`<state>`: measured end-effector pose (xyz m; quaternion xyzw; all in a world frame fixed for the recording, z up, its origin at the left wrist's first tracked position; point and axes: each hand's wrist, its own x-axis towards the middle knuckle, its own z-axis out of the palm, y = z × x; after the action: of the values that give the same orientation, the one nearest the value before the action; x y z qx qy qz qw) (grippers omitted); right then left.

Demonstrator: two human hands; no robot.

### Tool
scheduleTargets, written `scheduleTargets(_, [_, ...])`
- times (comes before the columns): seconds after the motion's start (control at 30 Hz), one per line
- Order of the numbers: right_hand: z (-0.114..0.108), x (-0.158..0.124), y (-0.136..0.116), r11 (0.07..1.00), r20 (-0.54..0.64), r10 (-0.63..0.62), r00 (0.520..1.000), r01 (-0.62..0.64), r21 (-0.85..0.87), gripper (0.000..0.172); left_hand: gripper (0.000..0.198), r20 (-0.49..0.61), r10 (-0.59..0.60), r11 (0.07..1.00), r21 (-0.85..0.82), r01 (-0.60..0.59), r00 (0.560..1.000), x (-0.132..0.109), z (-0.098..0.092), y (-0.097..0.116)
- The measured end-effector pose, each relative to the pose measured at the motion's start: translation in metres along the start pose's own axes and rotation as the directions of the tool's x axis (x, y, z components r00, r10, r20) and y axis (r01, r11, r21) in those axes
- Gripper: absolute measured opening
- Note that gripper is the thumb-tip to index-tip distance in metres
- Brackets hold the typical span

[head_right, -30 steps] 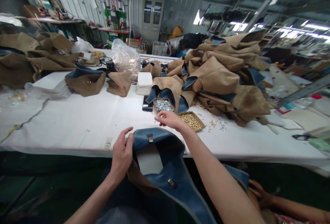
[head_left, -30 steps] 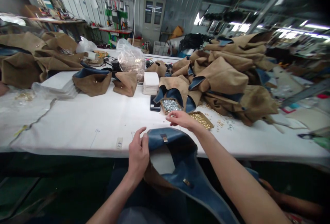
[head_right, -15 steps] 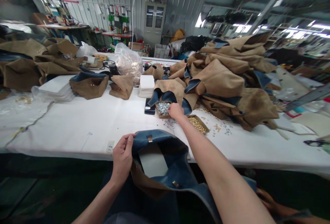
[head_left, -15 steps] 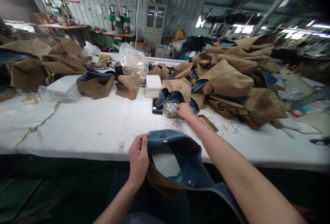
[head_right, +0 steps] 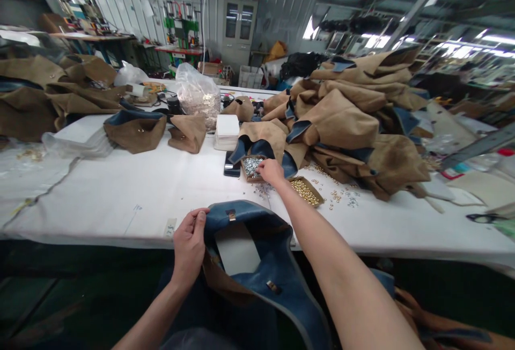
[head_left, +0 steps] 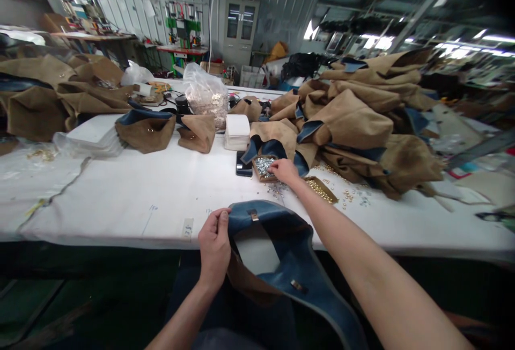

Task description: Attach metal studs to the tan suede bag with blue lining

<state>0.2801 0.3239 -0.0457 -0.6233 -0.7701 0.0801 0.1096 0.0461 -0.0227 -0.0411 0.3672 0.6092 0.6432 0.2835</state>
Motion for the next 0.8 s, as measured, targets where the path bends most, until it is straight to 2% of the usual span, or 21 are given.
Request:
scheduleTargets(0.2, [-0.008,-0.006,0.000,0.990,-0.128,-0.023,0.992,0.041,0.137,0.024,0.039,-0.014,0.001,1.000,-0.007,-0.001,1.000,0.001,0.003,0.002])
scheduleTargets(0.3, [-0.020,-0.012,-0.008,0.974,-0.170,-0.006,0.985,0.044,0.223,0.023,0.038,-0.017,-0.010,1.000,-0.021,0.010,1.000,0.001,0.003,0.000])
scheduleTargets(0.37, [-0.033,-0.022,-0.016,0.956,-0.168,0.025,0.986,0.026,0.294,0.028,0.036,-0.019,-0.022,0.999,-0.024,0.021,1.000,0.002,0.002,-0.003])
scheduleTargets(0.47, [-0.067,-0.062,-0.027,0.909,-0.103,0.006,0.995,0.038,0.416,0.039,0.035,-0.034,-0.040,0.999,-0.038,0.038,0.999,0.003,0.002,-0.006])
scheduleTargets(0.53, [-0.098,-0.106,-0.032,0.848,-0.012,-0.117,0.993,0.107,0.519,0.042,0.034,-0.045,-0.046,0.998,-0.055,0.044,0.998,0.005,0.003,-0.007])
scheduleTargets(0.6, [-0.125,-0.155,-0.038,0.842,0.203,-0.300,0.932,0.159,0.515,0.051,0.033,-0.049,-0.038,0.998,-0.054,0.036,0.998,0.008,0.006,-0.008])
scheduleTargets(0.67, [-0.140,-0.200,-0.048,0.884,0.481,-0.415,0.772,0.217,0.414,0.045,0.033,-0.042,-0.030,0.999,-0.038,0.028,0.999,0.010,0.010,-0.008])
scheduleTargets(0.7, [-0.139,-0.217,-0.056,0.893,0.564,-0.438,0.700,0.267,0.361,0.036,0.032,-0.037,-0.032,0.999,-0.033,0.030,0.999,0.010,0.011,-0.007])
scheduleTargets(0.73, [-0.134,-0.229,-0.065,0.899,0.603,-0.438,0.667,0.319,0.300,0.030,0.032,-0.032,-0.036,0.999,-0.033,0.035,0.999,0.011,0.012,-0.007])
scheduleTargets(0.77, [-0.124,-0.236,-0.075,0.895,0.601,-0.442,0.666,0.371,0.248,0.027,0.033,-0.029,-0.040,0.999,-0.033,0.039,0.999,0.011,0.012,-0.006])
scheduleTargets(0.8, [-0.112,-0.238,-0.085,0.888,0.563,-0.450,0.693,0.412,0.203,0.026,0.034,-0.025,-0.041,0.999,-0.030,0.040,0.999,0.011,0.012,-0.005])
